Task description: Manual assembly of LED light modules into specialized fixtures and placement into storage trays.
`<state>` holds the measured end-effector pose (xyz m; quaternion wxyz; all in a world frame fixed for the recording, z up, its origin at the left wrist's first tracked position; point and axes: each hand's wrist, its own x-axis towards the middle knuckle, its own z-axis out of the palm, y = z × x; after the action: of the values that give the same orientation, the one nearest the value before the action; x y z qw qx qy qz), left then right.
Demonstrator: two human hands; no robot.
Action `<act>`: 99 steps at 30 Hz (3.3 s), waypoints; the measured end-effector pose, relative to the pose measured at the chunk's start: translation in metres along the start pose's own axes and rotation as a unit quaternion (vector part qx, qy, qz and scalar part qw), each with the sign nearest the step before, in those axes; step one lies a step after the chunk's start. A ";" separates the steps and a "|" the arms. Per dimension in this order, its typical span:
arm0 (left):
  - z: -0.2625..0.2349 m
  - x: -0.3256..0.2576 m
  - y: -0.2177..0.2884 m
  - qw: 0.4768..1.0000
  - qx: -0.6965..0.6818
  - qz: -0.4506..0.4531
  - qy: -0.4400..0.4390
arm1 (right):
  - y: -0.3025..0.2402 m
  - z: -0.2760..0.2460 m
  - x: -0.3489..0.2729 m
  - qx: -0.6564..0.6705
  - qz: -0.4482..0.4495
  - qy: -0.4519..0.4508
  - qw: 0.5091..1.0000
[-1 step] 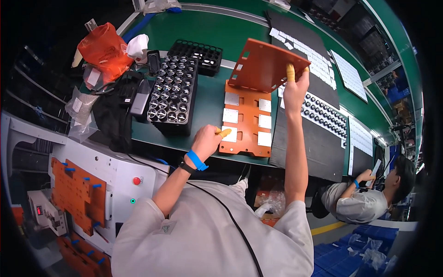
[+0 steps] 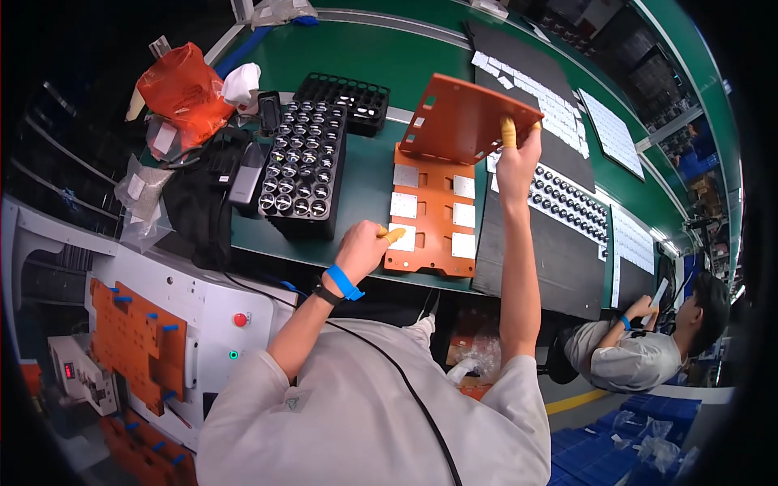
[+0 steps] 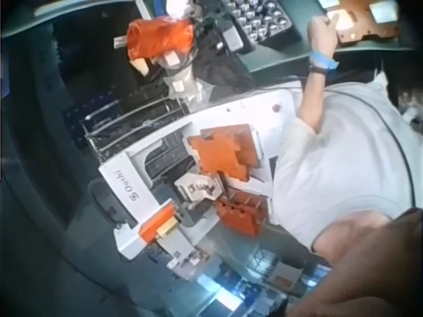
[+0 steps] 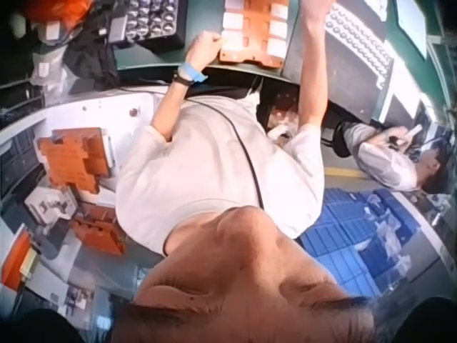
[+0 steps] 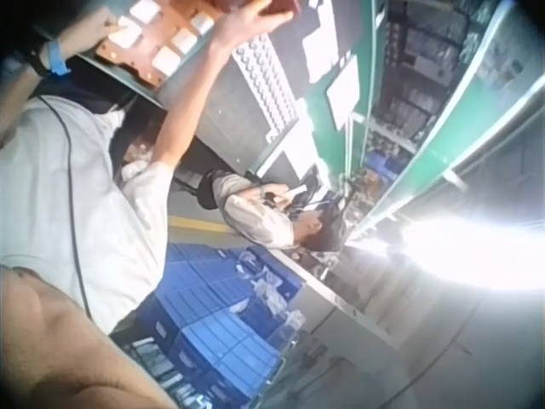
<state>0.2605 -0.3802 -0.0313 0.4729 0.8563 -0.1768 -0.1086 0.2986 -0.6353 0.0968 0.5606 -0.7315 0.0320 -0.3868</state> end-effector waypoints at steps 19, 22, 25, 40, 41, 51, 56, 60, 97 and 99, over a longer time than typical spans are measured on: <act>-0.005 0.008 0.003 0.982 -0.097 -0.126 -0.104 | 0.006 -0.014 -0.013 0.033 0.004 -0.021 0.999; -0.001 0.006 -0.004 0.990 -0.071 -0.083 -0.087 | 0.011 -0.016 -0.016 0.025 -0.018 -0.036 0.999; 0.001 0.002 -0.003 0.997 -0.054 -0.037 -0.048 | 0.010 -0.015 -0.018 0.004 -0.025 -0.033 0.999; -0.016 -0.005 0.003 0.956 -0.169 -0.173 -0.168 | 0.007 -0.080 -0.088 -0.108 -0.127 -0.198 0.966; -0.022 -0.003 0.000 0.945 -0.176 -0.165 -0.222 | 0.003 -0.083 -0.099 -0.135 -0.101 -0.208 0.963; -0.020 -0.007 -0.010 0.943 -0.211 -0.162 -0.201 | 0.029 -0.094 -0.165 -0.243 0.001 -0.286 0.927; -0.006 -0.016 -0.014 0.956 -0.221 -0.125 -0.149 | 0.025 -0.104 -0.163 -0.087 0.116 -0.356 0.923; 0.012 -0.027 -0.008 0.969 -0.209 -0.112 -0.064 | 0.033 -0.089 -0.163 -0.061 0.220 -0.284 0.931; -0.094 -0.305 0.095 0.894 -0.009 0.262 0.363 | -0.051 0.006 -0.141 0.247 0.138 -0.159 0.946; -0.107 -0.333 0.076 0.868 0.024 0.238 0.435 | -0.095 0.059 -0.180 0.274 0.135 -0.165 0.938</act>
<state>-0.0215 -0.1997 0.0958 0.4931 0.7598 -0.1541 0.3947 0.1719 -0.4667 0.0778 0.7835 -0.5920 -0.0698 -0.1755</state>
